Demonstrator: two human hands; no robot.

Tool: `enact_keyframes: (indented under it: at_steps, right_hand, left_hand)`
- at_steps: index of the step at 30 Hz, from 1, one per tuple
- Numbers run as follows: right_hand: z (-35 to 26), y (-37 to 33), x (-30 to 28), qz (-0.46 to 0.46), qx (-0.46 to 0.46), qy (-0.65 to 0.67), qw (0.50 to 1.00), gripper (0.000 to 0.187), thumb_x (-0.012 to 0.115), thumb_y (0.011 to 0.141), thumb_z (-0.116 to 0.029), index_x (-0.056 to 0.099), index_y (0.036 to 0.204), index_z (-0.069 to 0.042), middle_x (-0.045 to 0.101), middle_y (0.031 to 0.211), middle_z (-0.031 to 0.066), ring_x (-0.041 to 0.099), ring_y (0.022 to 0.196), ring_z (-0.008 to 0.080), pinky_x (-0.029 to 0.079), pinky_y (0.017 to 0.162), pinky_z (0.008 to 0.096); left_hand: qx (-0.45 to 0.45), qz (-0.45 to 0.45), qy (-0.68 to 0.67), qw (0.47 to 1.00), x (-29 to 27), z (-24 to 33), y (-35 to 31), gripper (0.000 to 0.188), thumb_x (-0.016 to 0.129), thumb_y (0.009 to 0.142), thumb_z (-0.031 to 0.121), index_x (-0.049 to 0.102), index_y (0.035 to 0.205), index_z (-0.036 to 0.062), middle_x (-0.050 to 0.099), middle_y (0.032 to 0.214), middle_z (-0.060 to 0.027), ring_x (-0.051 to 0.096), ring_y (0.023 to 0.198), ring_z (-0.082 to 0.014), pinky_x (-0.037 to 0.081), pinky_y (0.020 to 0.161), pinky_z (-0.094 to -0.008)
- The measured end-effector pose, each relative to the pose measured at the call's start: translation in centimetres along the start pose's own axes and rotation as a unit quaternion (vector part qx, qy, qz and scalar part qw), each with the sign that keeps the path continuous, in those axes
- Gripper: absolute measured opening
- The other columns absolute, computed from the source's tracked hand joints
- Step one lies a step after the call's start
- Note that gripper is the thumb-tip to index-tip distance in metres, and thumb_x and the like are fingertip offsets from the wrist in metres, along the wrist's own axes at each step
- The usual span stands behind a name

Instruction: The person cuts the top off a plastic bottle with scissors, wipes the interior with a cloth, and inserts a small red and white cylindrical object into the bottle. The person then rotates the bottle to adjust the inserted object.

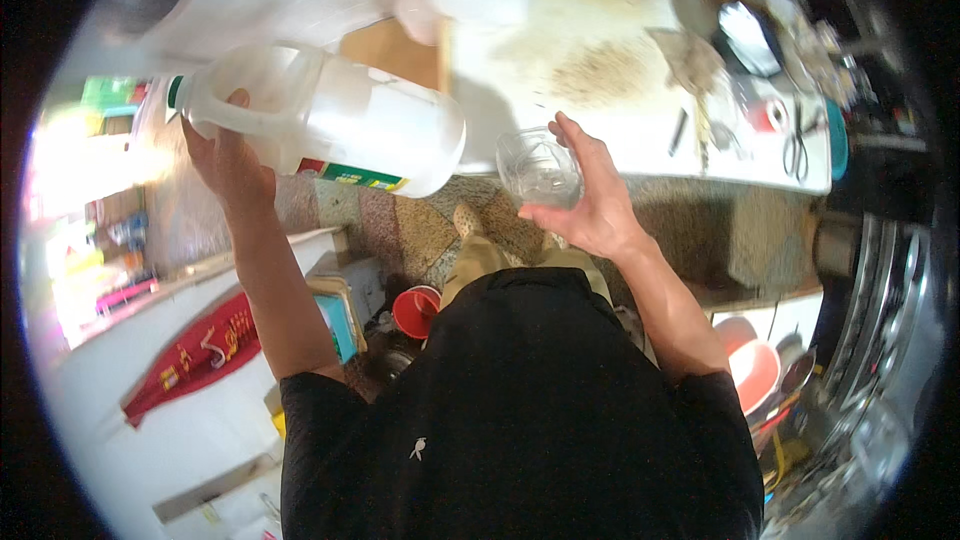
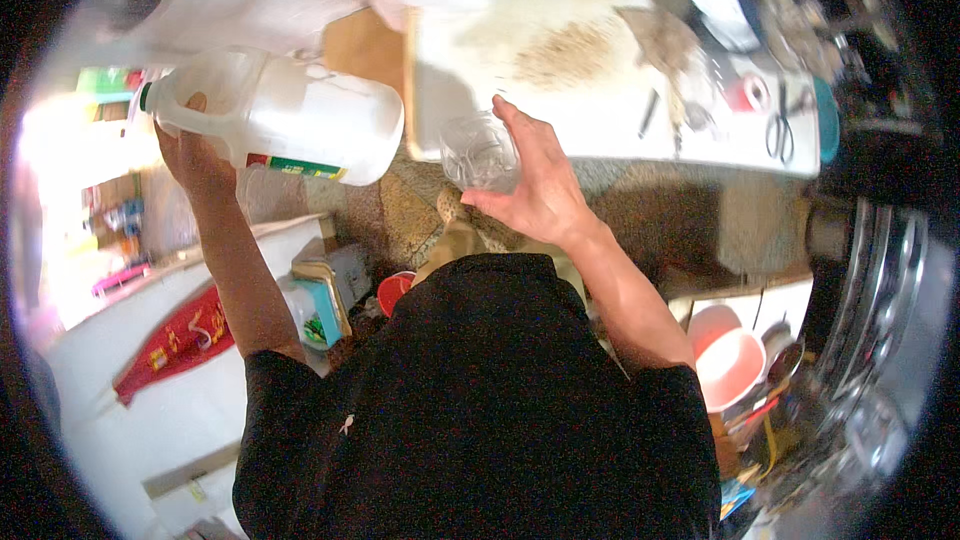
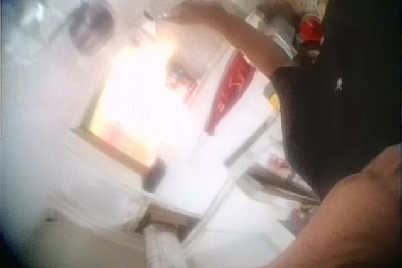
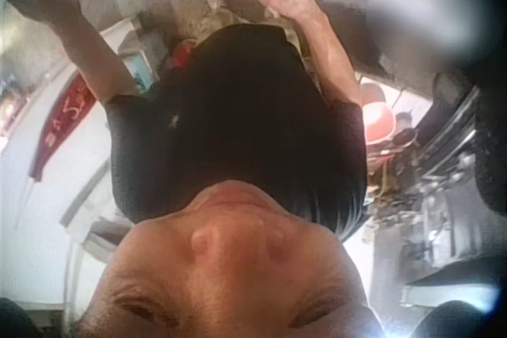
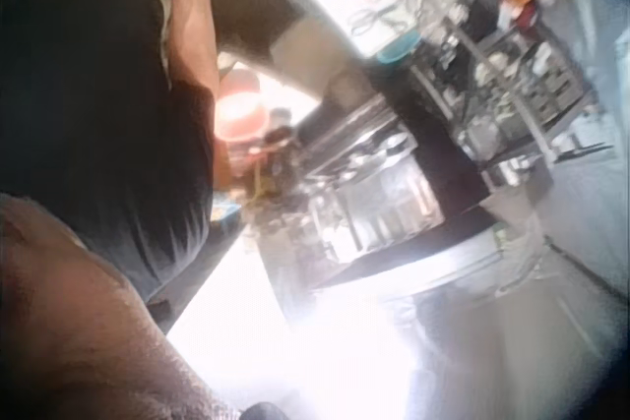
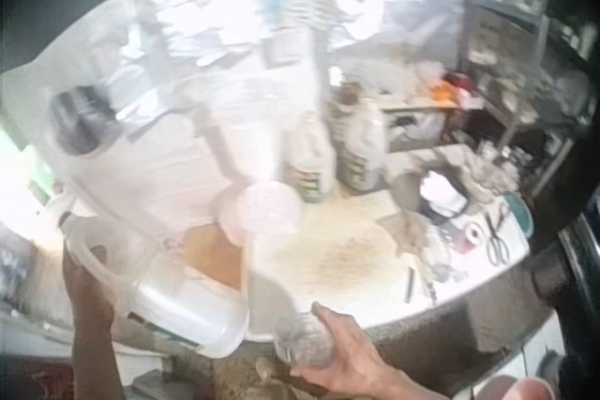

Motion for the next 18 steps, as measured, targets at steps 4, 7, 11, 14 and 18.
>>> enact_keyframes:
  at_steps: [4, 7, 11, 14, 18]
  right_hand:
    - [-6.7, 5.1, 5.1, -0.038, -0.070, 0.112, 0.991, 0.120, 0.100, 0.068, -0.028, 0.030, 0.163, -0.004, 0.051, 0.149, 0.0186, 0.052, 0.138, 0.0330, 0.041, 0.120, 0.0487]
    - [-11.1, 9.4, 10.2, -0.065, -0.119, 0.212, 0.968, 0.112, 0.097, 0.072, -0.022, 0.033, 0.162, -0.004, 0.053, 0.145, 0.0151, 0.053, 0.138, 0.0299, 0.041, 0.120, 0.0468]
    - [-18.1, 14.1, 18.9, -0.126, -0.079, 0.292, 0.945, 0.102, 0.094, 0.074, -0.011, 0.037, 0.158, 0.000, 0.060, 0.141, 0.0155, 0.057, 0.136, 0.0284, 0.044, 0.118, 0.0446]
    - [-22.0, 18.0, 24.8, -0.177, -0.090, 0.270, 0.942, 0.092, 0.091, 0.074, -0.003, 0.042, 0.153, 0.002, 0.063, 0.138, 0.0155, 0.059, 0.134, 0.0274, 0.045, 0.117, 0.0440]
    - [-25.5, 22.5, 32.7, -0.248, -0.077, 0.268, 0.928, 0.072, 0.082, 0.075, 0.006, 0.052, 0.140, 0.000, 0.064, 0.136, 0.0144, 0.061, 0.131, 0.0250, 0.048, 0.115, 0.0416]
  left_hand:
    - [0.012, 0.084, 0.054, 0.995, -10.8, -0.1, -1.0, 0.052, 0.076, 0.091, 0.004, 0.056, 0.140, 0.0052, 0.067, 0.125, -0.0080, 0.065, 0.115, -0.0193, 0.054, 0.099, -0.0353]
    - [0.013, 0.066, 0.145, 0.987, -15.1, -0.4, -1.5, 0.052, 0.076, 0.093, 0.009, 0.058, 0.142, 0.0040, 0.066, 0.132, -0.0106, 0.064, 0.118, -0.0218, 0.053, 0.101, -0.0375]
    - [-0.011, 0.065, 0.183, 0.981, -22.5, -2.6, -0.9, 0.052, 0.074, 0.092, 0.002, 0.058, 0.142, 0.0027, 0.068, 0.132, -0.0121, 0.065, 0.119, -0.0223, 0.053, 0.103, -0.0378]
    - [-0.013, 0.042, 0.173, 0.984, -27.0, -4.5, 0.2, 0.052, 0.070, 0.091, -0.005, 0.059, 0.141, 0.0009, 0.069, 0.131, -0.0123, 0.066, 0.119, -0.0223, 0.052, 0.105, -0.0379]
    - [-0.002, 0.022, 0.232, 0.972, -32.2, -5.4, 1.6, 0.053, 0.074, 0.087, -0.005, 0.062, 0.138, 0.0018, 0.070, 0.129, -0.0084, 0.065, 0.120, -0.0187, 0.052, 0.104, -0.0359]
Point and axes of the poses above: each hand's wrist, its own y-axis towards the middle knuckle, its own x-axis out of the palm, z = x × y, the point moved 3 cm from there along y, towards the middle knuckle
